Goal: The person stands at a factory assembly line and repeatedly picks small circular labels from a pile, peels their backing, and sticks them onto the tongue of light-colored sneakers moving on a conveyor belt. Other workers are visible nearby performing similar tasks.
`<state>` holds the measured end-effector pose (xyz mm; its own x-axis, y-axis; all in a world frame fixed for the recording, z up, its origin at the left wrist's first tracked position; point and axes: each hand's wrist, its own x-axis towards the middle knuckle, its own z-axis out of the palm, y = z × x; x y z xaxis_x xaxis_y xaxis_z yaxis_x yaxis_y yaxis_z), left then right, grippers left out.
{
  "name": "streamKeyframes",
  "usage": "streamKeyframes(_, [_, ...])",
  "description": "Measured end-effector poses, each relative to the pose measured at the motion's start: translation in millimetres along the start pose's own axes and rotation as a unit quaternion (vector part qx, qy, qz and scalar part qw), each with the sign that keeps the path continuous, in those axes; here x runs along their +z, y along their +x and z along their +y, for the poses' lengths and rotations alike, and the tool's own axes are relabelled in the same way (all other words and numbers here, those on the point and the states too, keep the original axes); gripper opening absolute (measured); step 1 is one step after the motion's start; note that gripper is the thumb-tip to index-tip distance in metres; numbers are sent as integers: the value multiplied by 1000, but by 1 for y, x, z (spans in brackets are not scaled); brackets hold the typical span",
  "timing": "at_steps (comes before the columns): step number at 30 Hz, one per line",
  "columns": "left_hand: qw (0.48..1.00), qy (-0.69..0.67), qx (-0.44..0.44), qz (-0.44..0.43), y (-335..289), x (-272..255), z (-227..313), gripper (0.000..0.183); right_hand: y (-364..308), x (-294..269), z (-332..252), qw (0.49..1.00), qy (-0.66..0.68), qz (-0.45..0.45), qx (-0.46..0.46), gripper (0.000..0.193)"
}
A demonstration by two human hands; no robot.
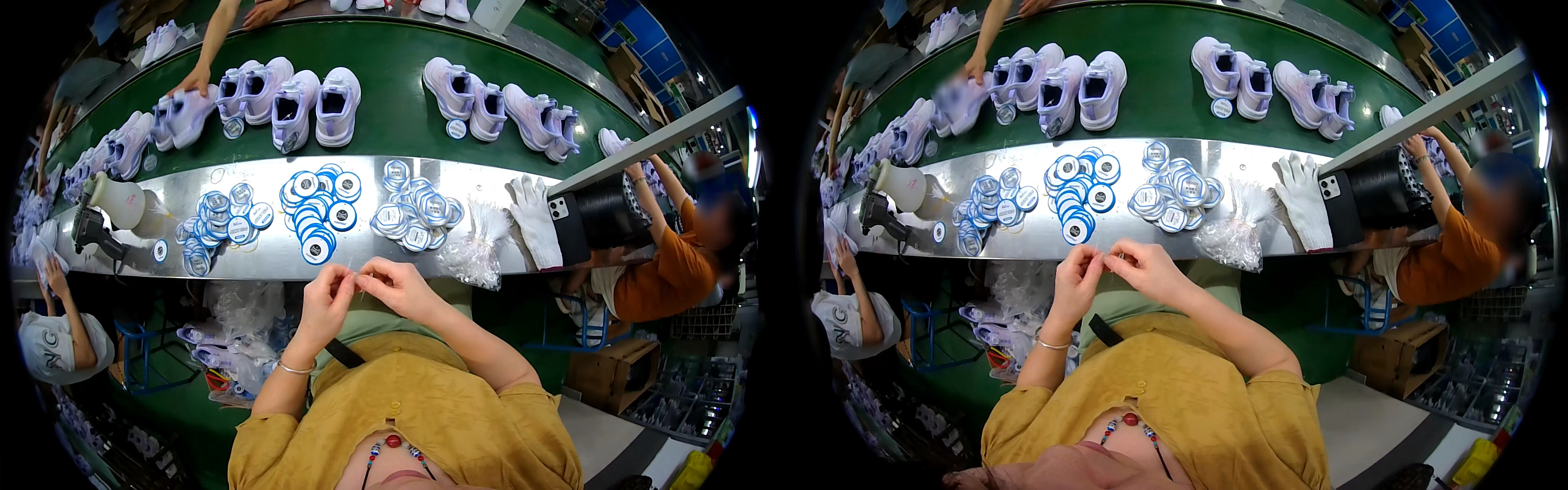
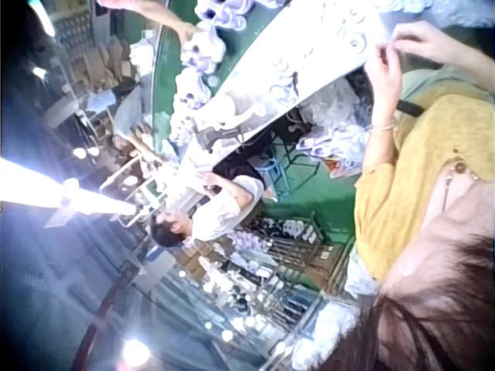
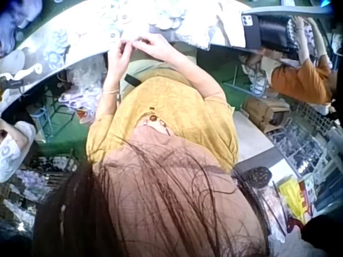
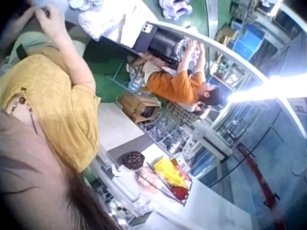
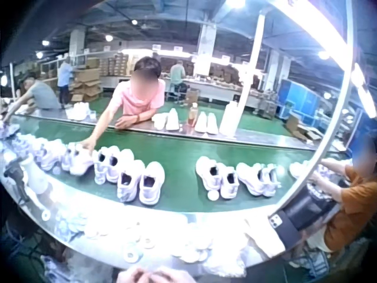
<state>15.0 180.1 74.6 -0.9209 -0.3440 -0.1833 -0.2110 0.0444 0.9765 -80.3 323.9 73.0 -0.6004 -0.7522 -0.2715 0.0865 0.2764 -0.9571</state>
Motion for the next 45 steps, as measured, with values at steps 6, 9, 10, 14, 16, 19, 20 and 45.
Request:
streamKeyframes(6, [996, 81, 18, 44, 48, -21, -9, 10, 16, 4, 12, 997, 36, 65, -14, 17])
streamKeyframes(9, [944, 294, 115, 94, 86, -25, -22, 19, 23, 1, 17, 994, 46, 100, 2, 19])
streamKeyframes(10, [912, 362, 156, 111, 94, -24, -25, 22, 23, 2, 18, 994, 42, 102, 6, 19])
streamKeyframes(14, [886, 454, 83, 48, 112, -21, -24, 33, 25, 3, 20, 993, 40, 108, 15, 21])
streamKeyframes(16, [900, 426, 78, 58, 121, -23, -34, 29, 25, 1, 23, 992, 42, 115, 15, 21])
streamKeyframes(19, [937, 349, 7, 32, 132, -29, -24, 24, 27, 0, 28, 991, 49, 121, 11, 21])
streamKeyframes(20, [948, 316, -28, 17, 135, -31, -20, 22, 28, 0, 29, 991, 52, 122, 10, 21])
streamKeyframes(45, [995, 48, 50, 77, 92, -47, 10, 9, 79, 13, -18, 971, -49, 206, -112, 16])
